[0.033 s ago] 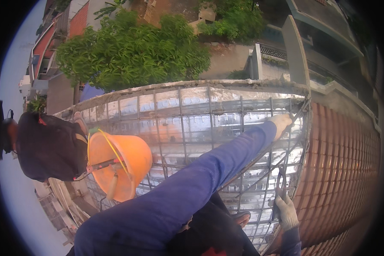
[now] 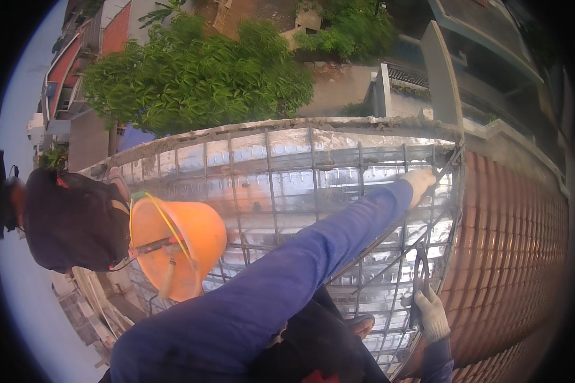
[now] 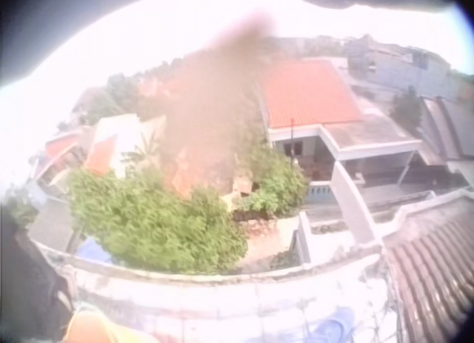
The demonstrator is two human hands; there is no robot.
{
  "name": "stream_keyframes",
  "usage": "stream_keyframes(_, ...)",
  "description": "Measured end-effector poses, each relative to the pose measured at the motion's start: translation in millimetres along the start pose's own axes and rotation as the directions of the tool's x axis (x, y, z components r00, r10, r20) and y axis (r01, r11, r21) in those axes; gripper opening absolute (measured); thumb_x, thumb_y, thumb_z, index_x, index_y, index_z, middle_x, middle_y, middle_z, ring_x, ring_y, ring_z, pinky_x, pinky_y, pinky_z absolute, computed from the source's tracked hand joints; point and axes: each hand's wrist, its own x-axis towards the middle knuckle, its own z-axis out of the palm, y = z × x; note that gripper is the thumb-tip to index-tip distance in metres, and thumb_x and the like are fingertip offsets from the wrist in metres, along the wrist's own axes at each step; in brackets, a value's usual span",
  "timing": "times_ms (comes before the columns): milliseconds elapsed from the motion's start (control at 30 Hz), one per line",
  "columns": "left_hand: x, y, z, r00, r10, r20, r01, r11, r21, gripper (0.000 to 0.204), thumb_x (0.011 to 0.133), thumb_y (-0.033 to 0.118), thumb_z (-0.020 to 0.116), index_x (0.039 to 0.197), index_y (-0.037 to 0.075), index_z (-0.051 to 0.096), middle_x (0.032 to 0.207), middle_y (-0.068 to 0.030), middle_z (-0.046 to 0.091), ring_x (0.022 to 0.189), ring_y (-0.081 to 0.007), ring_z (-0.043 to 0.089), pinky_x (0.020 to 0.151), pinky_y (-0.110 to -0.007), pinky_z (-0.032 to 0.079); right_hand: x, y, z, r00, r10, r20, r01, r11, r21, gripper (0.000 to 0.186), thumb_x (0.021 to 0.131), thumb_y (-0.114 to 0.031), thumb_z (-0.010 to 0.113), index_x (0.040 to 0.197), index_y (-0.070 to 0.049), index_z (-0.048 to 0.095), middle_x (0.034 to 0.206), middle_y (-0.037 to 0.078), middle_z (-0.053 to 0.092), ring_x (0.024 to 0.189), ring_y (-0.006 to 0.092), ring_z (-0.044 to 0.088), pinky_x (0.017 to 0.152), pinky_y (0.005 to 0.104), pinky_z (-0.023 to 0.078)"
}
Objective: The person uses pliers to cut sections of a metal grid on a roof. They repeatedly grip and cut the grid wires, then remove the cut pieces.
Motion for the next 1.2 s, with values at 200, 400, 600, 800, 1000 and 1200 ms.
stream_keyframes(200, 15.8, -14.4, 9.3, 0.934, -0.309, 0.181, 0.342, 0.619, -0.707, 0.023, 0.108, 0.019, 0.060, 0.126, 0.012, 0.074, 0.115, -0.0034, 0.076, 0.103, -0.0177, 0.069, 0.085, -0.041, 0.059, -2.4, -86.7, -29.6, 0.992, -0.121, 0.036, 0.126, 0.909, -0.397, 0.052, 0.110, -0.013, 0.061, 0.160, 0.002, 0.056, 0.092, 0.005, 0.076, 0.066, 0.0113, 0.067, 0.060, 0.0259, 0.054)
stream_keyframes(400, 8.6, -15.1, 13.3, 0.915, -0.347, 0.203, 0.377, 0.566, -0.733, 0.021, 0.110, 0.021, 0.059, 0.123, 0.014, 0.074, 0.108, -0.0016, 0.073, 0.095, -0.0168, 0.066, 0.084, -0.042, 0.053, 17.0, -167.4, -51.5, 0.955, -0.271, -0.121, -0.007, 0.387, -0.922, 0.065, 0.101, -0.012, 0.059, 0.165, -0.016, 0.056, 0.113, 0.016, 0.077, 0.092, 0.0277, 0.077, 0.082, 0.0425, 0.063)
stream_keyframes(600, 4.3, -0.2, 5.7, 0.938, -0.311, 0.152, 0.331, 0.676, -0.659, 0.021, 0.110, 0.019, 0.058, 0.120, 0.009, 0.074, 0.104, -0.0053, 0.072, 0.091, -0.0181, 0.067, 0.077, -0.041, 0.056, 60.9, -221.9, -39.6, 0.971, -0.220, -0.090, -0.060, 0.140, -0.988, 0.071, 0.097, -0.014, 0.056, 0.167, -0.022, 0.056, 0.090, 0.013, 0.076, 0.070, 0.0242, 0.075, 0.066, 0.0423, 0.064)
stream_keyframes(800, 1.5, 1.6, -6.9, 0.976, -0.187, 0.110, 0.216, 0.895, -0.391, 0.018, 0.107, 0.016, 0.065, 0.119, 0.005, 0.074, 0.106, -0.0101, 0.071, 0.099, -0.0223, 0.071, 0.084, -0.040, 0.061, 73.7, -249.5, -24.6, 0.991, -0.113, -0.074, -0.059, 0.129, -0.990, 0.073, 0.094, -0.013, 0.058, 0.166, -0.026, 0.060, 0.090, 0.014, 0.078, 0.075, 0.0264, 0.076, 0.072, 0.0448, 0.064)
stream_keyframes(1000, 0.8, -3.9, -11.5, 0.981, 0.170, 0.094, -0.192, 0.912, 0.362, 0.038, 0.086, 0.008, 0.090, 0.121, 0.007, 0.075, 0.119, -0.0160, 0.071, 0.114, -0.0420, 0.072, 0.099, -0.046, 0.061, 80.6, -266.7, -7.9, 0.980, -0.188, -0.066, -0.108, -0.222, -0.969, 0.061, 0.099, -0.012, 0.059, 0.156, -0.029, 0.069, 0.106, 0.017, 0.083, 0.094, 0.0370, 0.080, 0.087, 0.0514, 0.063)
stream_keyframes(1200, 4.1, -14.9, -10.2, 0.963, 0.245, 0.116, -0.271, 0.874, 0.404, 0.040, 0.087, 0.011, 0.091, 0.123, 0.008, 0.075, 0.121, -0.0168, 0.072, 0.115, -0.0419, 0.072, 0.100, -0.046, 0.061, 75.9, -267.0, -5.0, 0.957, -0.289, -0.036, -0.122, -0.285, -0.951, 0.039, 0.100, -0.021, 0.062, 0.135, -0.019, 0.078, 0.118, 0.018, 0.082, 0.110, 0.0397, 0.078, 0.097, 0.0542, 0.061)
